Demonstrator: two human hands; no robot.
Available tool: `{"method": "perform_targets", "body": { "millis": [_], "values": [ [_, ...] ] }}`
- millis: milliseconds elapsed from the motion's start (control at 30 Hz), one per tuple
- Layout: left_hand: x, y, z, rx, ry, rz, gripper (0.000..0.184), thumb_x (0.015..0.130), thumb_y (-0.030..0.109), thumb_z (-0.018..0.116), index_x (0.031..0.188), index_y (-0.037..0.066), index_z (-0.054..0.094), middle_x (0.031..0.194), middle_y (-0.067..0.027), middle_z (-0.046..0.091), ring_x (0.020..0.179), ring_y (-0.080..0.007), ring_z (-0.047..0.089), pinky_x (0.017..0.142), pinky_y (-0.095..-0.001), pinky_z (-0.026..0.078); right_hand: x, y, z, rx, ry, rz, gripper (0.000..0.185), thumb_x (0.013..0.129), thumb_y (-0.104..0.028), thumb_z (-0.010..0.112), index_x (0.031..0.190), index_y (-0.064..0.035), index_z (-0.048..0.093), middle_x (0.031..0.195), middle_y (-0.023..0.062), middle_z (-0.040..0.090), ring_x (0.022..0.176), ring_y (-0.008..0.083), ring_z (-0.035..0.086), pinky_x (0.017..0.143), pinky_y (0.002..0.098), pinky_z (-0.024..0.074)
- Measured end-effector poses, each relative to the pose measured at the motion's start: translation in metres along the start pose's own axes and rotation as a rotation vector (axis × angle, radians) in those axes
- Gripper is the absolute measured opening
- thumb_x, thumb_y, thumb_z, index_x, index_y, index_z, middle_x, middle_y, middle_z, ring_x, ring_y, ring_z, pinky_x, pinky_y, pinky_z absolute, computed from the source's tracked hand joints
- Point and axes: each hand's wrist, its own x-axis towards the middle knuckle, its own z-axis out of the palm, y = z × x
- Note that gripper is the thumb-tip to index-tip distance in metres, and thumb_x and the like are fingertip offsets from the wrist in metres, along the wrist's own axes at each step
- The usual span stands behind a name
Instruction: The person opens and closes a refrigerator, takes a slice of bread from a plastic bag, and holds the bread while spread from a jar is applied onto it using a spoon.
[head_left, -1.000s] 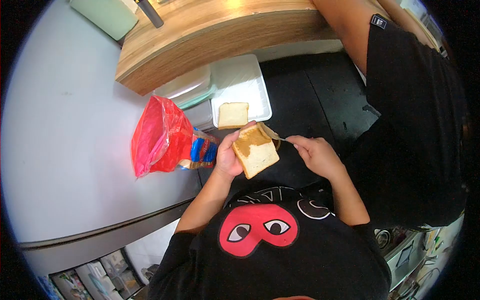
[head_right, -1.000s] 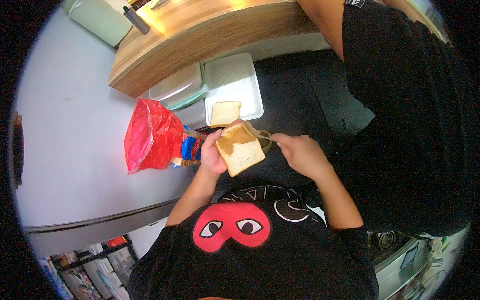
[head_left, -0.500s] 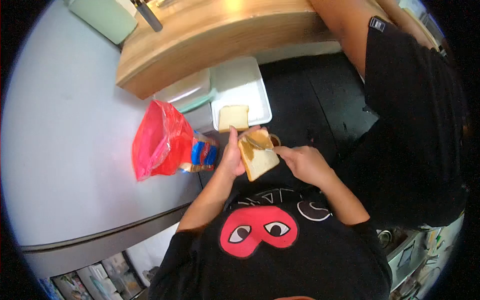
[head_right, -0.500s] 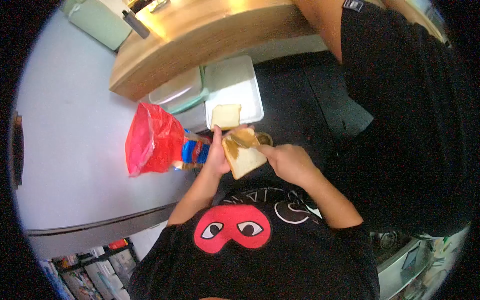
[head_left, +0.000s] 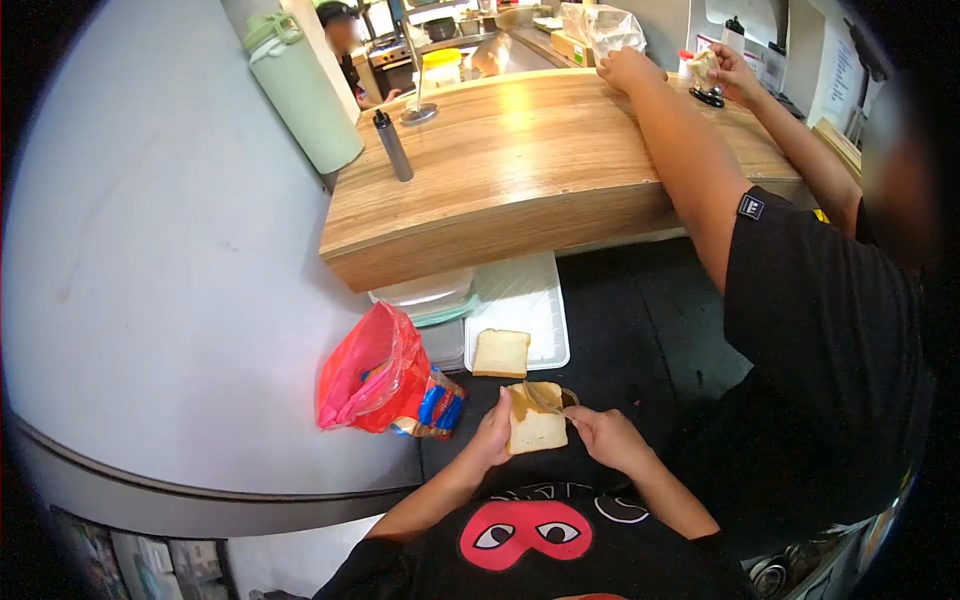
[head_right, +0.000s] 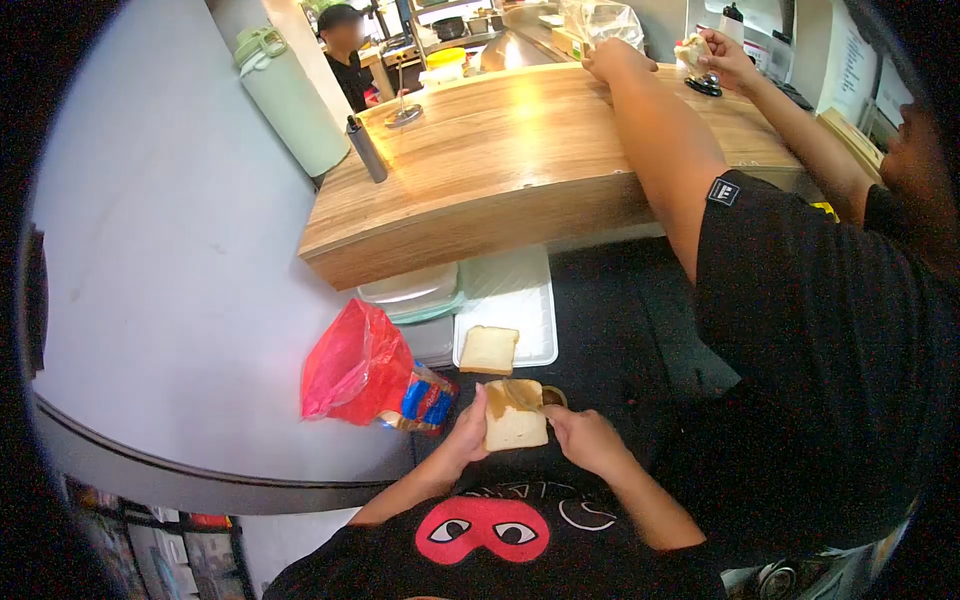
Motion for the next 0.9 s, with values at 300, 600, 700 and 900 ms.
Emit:
{"method": "perform_targets", "body": {
  "millis": [300, 600, 700, 900],
  "values": [
    [0.011, 0.005, -0.009, -0.333, -0.085, 0.009, 0.073, 0.087, 0.062, 0.028, 0.130, 0.005, 0.039, 0.127, -0.0157, 0.048, 0.114, -0.0309, 0.050, 0.096, -0.0469, 0.040, 0.000, 0.001, -0.008, 0.470, -0.183, 0.111, 0.024, 0.089, -0.010, 0.049, 0.109, -0.0033, 0.060, 0.099, 0.0166, 0.064, 0.092, 0.0266, 0.063, 0.078, 0.0332, 0.0482],
    [0.005, 0.024, 0.000, -0.340, -0.099, 0.090, 0.063, 0.092, 0.051, 0.035, 0.132, 0.003, 0.035, 0.130, -0.0160, 0.045, 0.118, -0.0305, 0.047, 0.099, -0.0454, 0.038, -0.001, -0.004, -0.045, 0.157, 0.148, -0.018, 0.022, 0.086, -0.009, 0.050, 0.106, -0.0065, 0.061, 0.089, 0.0203, 0.061, 0.082, 0.0347, 0.062, 0.070, 0.0384, 0.0494],
    [0.001, 0.030, 0.007, -0.234, -0.074, 0.119, 0.063, 0.092, 0.051, 0.034, 0.131, 0.002, 0.035, 0.128, -0.0164, 0.047, 0.116, -0.0296, 0.049, 0.097, -0.0442, 0.040, -0.001, -0.002, -0.041, 0.126, 0.156, -0.036, 0.022, 0.086, -0.009, 0.051, 0.106, -0.0086, 0.061, 0.087, 0.0206, 0.061, 0.079, 0.0365, 0.061, 0.067, 0.0398, 0.0494],
    [-0.001, 0.035, 0.011, -0.181, -0.086, 0.138, 0.066, 0.091, 0.053, 0.034, 0.131, 0.000, 0.034, 0.126, -0.0172, 0.048, 0.111, -0.0290, 0.052, 0.094, -0.0435, 0.043, 0.000, -0.004, -0.034, 0.100, 0.152, -0.059, 0.023, 0.086, -0.011, 0.052, 0.107, -0.0130, 0.060, 0.084, 0.0207, 0.060, 0.077, 0.0371, 0.060, 0.065, 0.0429, 0.0489]
  ]
}}
